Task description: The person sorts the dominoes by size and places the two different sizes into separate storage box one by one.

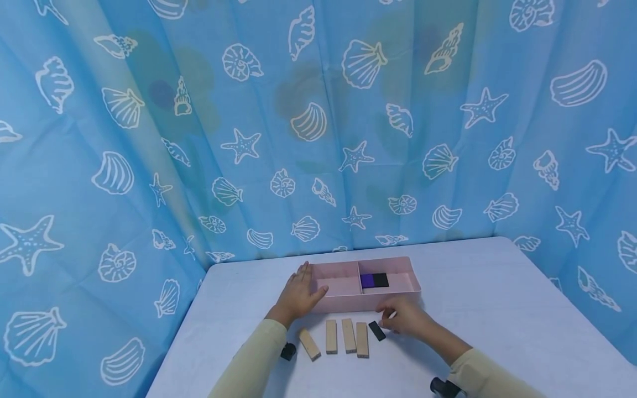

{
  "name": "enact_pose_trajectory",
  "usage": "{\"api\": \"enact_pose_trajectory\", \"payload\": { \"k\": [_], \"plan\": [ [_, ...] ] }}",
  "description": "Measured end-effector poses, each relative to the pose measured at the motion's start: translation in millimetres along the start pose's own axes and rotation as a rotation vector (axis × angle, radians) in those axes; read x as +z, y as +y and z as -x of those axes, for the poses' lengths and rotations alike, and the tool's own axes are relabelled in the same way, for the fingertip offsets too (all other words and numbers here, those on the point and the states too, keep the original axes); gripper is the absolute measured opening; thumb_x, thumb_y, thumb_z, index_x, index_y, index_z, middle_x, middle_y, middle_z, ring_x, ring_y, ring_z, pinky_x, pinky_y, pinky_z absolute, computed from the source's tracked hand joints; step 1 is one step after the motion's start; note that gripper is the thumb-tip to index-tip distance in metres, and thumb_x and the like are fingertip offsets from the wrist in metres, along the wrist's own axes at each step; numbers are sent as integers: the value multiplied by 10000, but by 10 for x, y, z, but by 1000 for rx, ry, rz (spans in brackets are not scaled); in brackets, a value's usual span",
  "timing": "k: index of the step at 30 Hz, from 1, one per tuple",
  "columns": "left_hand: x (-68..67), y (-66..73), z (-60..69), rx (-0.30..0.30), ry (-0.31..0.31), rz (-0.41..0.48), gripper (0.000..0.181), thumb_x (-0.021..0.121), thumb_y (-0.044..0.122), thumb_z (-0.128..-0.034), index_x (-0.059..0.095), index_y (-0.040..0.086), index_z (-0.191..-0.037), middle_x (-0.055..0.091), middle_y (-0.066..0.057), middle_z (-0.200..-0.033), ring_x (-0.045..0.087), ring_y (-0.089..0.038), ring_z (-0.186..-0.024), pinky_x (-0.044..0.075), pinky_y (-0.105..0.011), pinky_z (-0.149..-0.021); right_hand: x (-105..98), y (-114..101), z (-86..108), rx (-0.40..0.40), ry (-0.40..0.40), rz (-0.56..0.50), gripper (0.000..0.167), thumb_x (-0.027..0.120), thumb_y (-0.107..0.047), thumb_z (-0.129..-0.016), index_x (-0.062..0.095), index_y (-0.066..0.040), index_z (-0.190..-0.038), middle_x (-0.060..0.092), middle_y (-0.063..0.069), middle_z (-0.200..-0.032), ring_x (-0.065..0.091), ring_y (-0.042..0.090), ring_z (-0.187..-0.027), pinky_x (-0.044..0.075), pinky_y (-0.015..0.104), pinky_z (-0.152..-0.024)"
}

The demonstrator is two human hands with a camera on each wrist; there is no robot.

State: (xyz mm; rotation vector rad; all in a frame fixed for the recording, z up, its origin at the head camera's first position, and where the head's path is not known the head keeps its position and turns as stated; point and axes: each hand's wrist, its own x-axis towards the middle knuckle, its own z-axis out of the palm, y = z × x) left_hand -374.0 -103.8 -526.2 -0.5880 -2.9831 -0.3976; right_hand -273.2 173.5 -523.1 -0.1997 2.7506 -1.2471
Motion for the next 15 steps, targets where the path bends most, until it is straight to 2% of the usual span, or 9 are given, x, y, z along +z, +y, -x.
{"api": "enact_pose_trajectory", "payload": {
  "k": [7,15],
  "plan": [
    [19,-14,8,0,9,-3,867,400,615,-950,181,24,-1547,166,-114,-1607,137,-281,-1468,153,-456,-1160,55,-19,-37,30,-75,58,305,782,-83,-799,707,-90,-1094,608,-30,-819,577,139,-690,532,286,-589],
    [-1,-5,5,3,11,6,865,407,611,-953,189,18,-1543,174,-123,-1604,141,-284,-1467,149,-462,-1160,102,-29,-73,50,-65,84,341,814,-98,-766,708,-107,-1090,617,-32,-861,571,135,-754,537,291,-632]
  ]
}}
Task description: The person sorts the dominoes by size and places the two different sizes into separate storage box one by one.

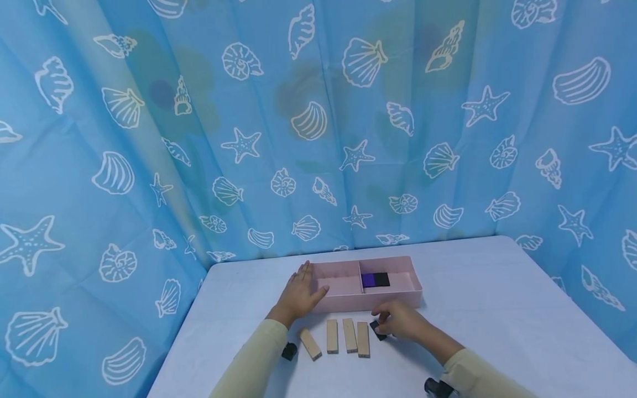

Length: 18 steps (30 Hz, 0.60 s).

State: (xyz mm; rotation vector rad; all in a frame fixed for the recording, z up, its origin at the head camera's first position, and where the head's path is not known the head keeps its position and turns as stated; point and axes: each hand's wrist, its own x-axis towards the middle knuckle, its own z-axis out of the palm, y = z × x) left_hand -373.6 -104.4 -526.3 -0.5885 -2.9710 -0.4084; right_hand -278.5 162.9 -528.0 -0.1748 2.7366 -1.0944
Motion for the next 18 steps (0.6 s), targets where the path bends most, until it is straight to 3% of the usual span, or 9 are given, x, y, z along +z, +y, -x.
{"api": "enact_pose_trajectory", "payload": {
  "k": [7,18],
  "plan": [
    [1,-3,-3,4,0,0,863,405,609,-955,189,14,-1542,176,-130,-1602,139,-282,-1467,150,-460,-1160,50,3,-4,4,19,19,362,860,-130,-714,718,-123,-1046,601,-48,-831,551,137,-778,523,307,-698],
    [1,5,0,-8,-16,-15,864,392,614,-959,170,21,-1547,155,-125,-1608,126,-280,-1469,135,-453,-1162,108,23,-37,-12,17,149,394,865,-154,-705,717,-126,-1068,605,-61,-911,558,133,-867,503,399,-882]
  ]
}}
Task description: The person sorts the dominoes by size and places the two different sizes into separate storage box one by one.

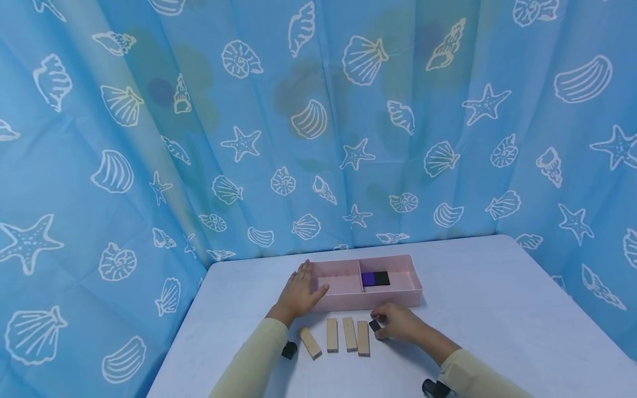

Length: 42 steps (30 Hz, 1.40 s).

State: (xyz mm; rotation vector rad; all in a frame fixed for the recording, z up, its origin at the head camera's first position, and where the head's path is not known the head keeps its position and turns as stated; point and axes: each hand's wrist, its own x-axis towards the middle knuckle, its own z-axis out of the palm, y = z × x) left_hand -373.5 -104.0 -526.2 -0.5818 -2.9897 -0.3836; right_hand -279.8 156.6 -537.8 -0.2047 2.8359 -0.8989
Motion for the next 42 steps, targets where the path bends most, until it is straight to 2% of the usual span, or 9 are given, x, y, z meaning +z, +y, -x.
{"api": "enact_pose_trajectory", "payload": {
  "k": [10,20,29,36,42],
  "plan": [
    [-6,4,-1,-5,-2,7,861,398,609,-955,181,22,-1546,162,-121,-1607,130,-275,-1469,144,-451,-1161,19,-5,-3,4,14,-1,346,871,-169,-701,717,-135,-1009,586,-60,-888,537,136,-834,504,391,-845],
    [21,-20,-8,15,20,7,865,398,613,-954,192,11,-1541,182,-138,-1600,170,-310,-1459,169,-470,-1154,16,17,27,-11,12,-77,333,861,-125,-710,689,-138,-994,579,-61,-821,539,131,-784,499,375,-792],
    [20,-10,-7,17,30,22,861,409,606,-957,193,10,-1541,182,-139,-1599,157,-297,-1462,161,-464,-1157,-22,-16,62,15,36,-133,260,801,-64,-769,674,-130,-987,584,-50,-828,569,127,-773,534,333,-728],
    [37,-20,-14,15,37,29,874,388,628,-948,201,12,-1539,191,-135,-1598,160,-294,-1463,170,-471,-1155,-46,5,68,7,24,-147,225,770,-51,-796,671,-132,-981,584,-51,-832,574,123,-774,537,320,-715],
    [36,-17,-18,18,49,35,866,400,620,-947,220,10,-1534,209,-138,-1593,173,-296,-1459,178,-480,-1152,-83,64,45,-3,40,-186,214,738,-13,-821,660,-132,-980,581,-40,-838,573,136,-759,536,280,-628]
  ]
}}
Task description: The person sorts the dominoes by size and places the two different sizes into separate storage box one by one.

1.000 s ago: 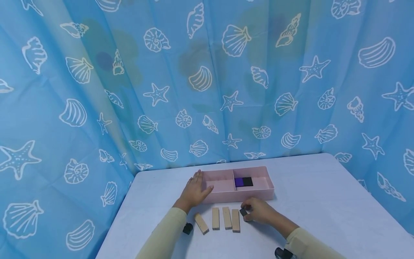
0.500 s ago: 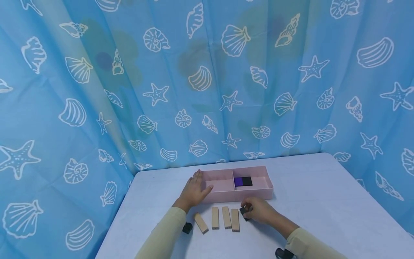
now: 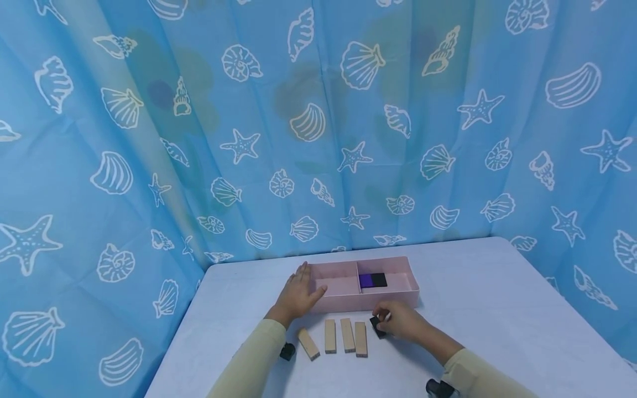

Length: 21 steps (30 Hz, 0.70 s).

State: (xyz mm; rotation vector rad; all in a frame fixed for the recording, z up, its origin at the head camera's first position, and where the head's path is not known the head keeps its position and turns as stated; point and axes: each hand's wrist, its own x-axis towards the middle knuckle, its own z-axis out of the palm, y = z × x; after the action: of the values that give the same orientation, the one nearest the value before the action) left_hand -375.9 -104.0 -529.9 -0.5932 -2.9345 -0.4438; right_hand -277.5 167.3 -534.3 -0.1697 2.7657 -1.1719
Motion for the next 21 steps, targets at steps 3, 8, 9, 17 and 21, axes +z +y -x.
{"api": "enact_pose_trajectory", "payload": {
  "k": [3,8,9,17,21],
  "plan": [
    [-1,0,6,1,0,-3,863,398,619,-949,224,8,-1532,211,-139,-1592,175,-296,-1459,181,-480,-1151,-34,12,4,-26,22,-10,220,735,4,-823,662,-121,-989,580,-37,-839,565,143,-756,529,283,-619],
    [-6,2,8,6,7,3,855,415,603,-950,228,3,-1530,214,-143,-1591,183,-308,-1456,186,-485,-1149,-112,-13,25,-53,41,-18,229,736,19,-820,670,-103,-1003,574,-31,-832,555,151,-747,529,284,-624],
    [-5,2,7,4,6,4,857,417,603,-949,226,3,-1531,212,-143,-1591,180,-305,-1457,185,-484,-1149,-131,-25,29,-53,42,-22,232,737,22,-818,672,-99,-1005,574,-28,-830,555,155,-747,530,285,-625],
    [-2,5,3,-11,-11,-7,861,412,604,-951,203,10,-1538,194,-136,-1598,169,-305,-1460,169,-476,-1154,-277,-85,51,-40,36,22,307,740,9,-821,673,-64,-1111,571,-32,-817,566,151,-765,545,287,-677],
    [-18,8,4,-13,-18,-7,864,403,613,-951,199,15,-1540,188,-128,-1601,159,-297,-1463,165,-470,-1156,-341,-107,56,-47,50,27,304,742,5,-822,678,-80,-1107,573,-35,-815,574,147,-763,546,283,-666]
  ]
}}
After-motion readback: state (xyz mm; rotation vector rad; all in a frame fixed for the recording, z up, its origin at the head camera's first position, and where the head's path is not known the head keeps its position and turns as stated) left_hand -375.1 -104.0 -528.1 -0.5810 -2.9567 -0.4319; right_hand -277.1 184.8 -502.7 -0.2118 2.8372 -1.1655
